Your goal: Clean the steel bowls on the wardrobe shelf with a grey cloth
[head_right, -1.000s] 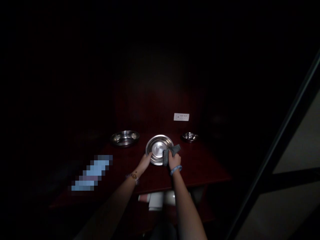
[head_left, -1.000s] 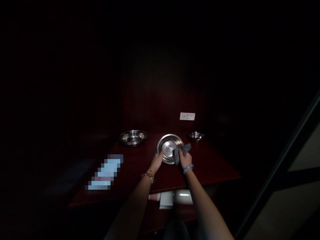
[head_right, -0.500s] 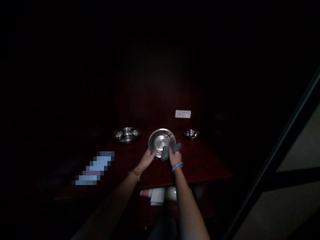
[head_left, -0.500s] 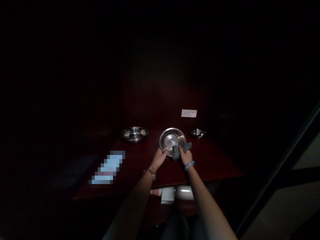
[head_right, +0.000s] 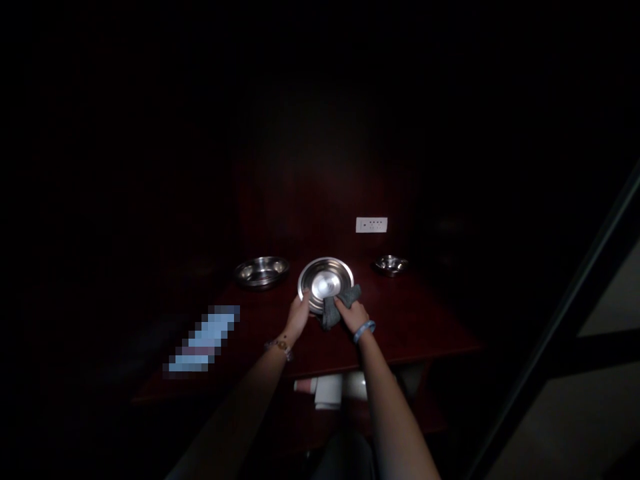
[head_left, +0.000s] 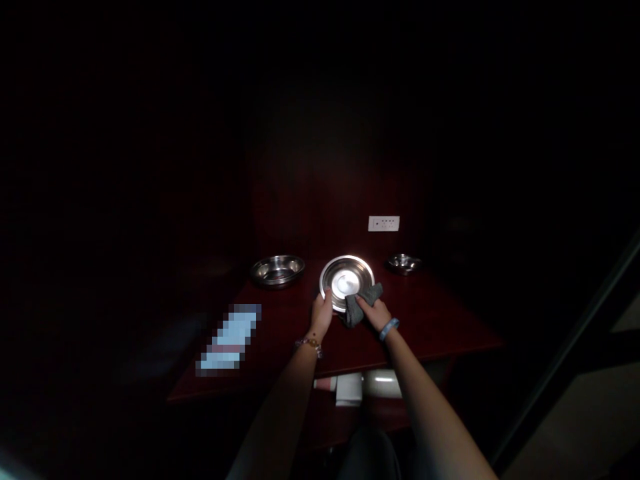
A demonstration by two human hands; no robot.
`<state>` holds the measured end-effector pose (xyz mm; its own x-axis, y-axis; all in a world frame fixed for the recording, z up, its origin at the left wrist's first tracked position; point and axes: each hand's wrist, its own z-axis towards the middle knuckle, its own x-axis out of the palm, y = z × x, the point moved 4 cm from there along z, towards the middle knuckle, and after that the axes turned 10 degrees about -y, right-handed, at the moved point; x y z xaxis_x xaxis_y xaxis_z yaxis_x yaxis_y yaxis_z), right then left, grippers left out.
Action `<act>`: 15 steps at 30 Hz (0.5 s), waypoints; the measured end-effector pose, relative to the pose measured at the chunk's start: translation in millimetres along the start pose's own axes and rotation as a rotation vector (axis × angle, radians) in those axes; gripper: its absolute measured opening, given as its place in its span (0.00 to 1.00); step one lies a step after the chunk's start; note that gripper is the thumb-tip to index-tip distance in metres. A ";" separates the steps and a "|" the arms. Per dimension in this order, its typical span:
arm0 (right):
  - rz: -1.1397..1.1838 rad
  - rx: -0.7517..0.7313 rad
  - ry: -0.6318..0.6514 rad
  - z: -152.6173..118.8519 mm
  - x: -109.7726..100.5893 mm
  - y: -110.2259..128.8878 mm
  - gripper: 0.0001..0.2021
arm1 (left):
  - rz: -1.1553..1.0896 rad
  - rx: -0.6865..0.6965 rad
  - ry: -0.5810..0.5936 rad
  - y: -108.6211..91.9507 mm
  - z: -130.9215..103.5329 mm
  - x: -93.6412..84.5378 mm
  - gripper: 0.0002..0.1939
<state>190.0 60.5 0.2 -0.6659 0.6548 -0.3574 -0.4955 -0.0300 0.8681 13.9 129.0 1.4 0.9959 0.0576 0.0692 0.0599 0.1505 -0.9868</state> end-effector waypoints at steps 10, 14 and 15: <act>0.077 0.013 -0.100 5.8 0.5 -7.3 0.21 | 0.057 0.019 0.071 -3.6 -5.3 1.5 0.30; 0.109 0.024 -0.172 5.4 -3.2 -3.9 0.22 | 0.062 0.044 0.096 -7.0 -8.1 0.8 0.30; 0.110 0.033 -0.181 5.2 -3.9 -3.2 0.22 | 0.065 0.049 0.098 -7.3 -8.4 0.7 0.30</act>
<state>197.1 62.0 0.7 -0.6021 0.7743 -0.1946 -0.4045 -0.0858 0.9105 14.7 119.7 7.5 0.9996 -0.0273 -0.0113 -0.0057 0.1975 -0.9803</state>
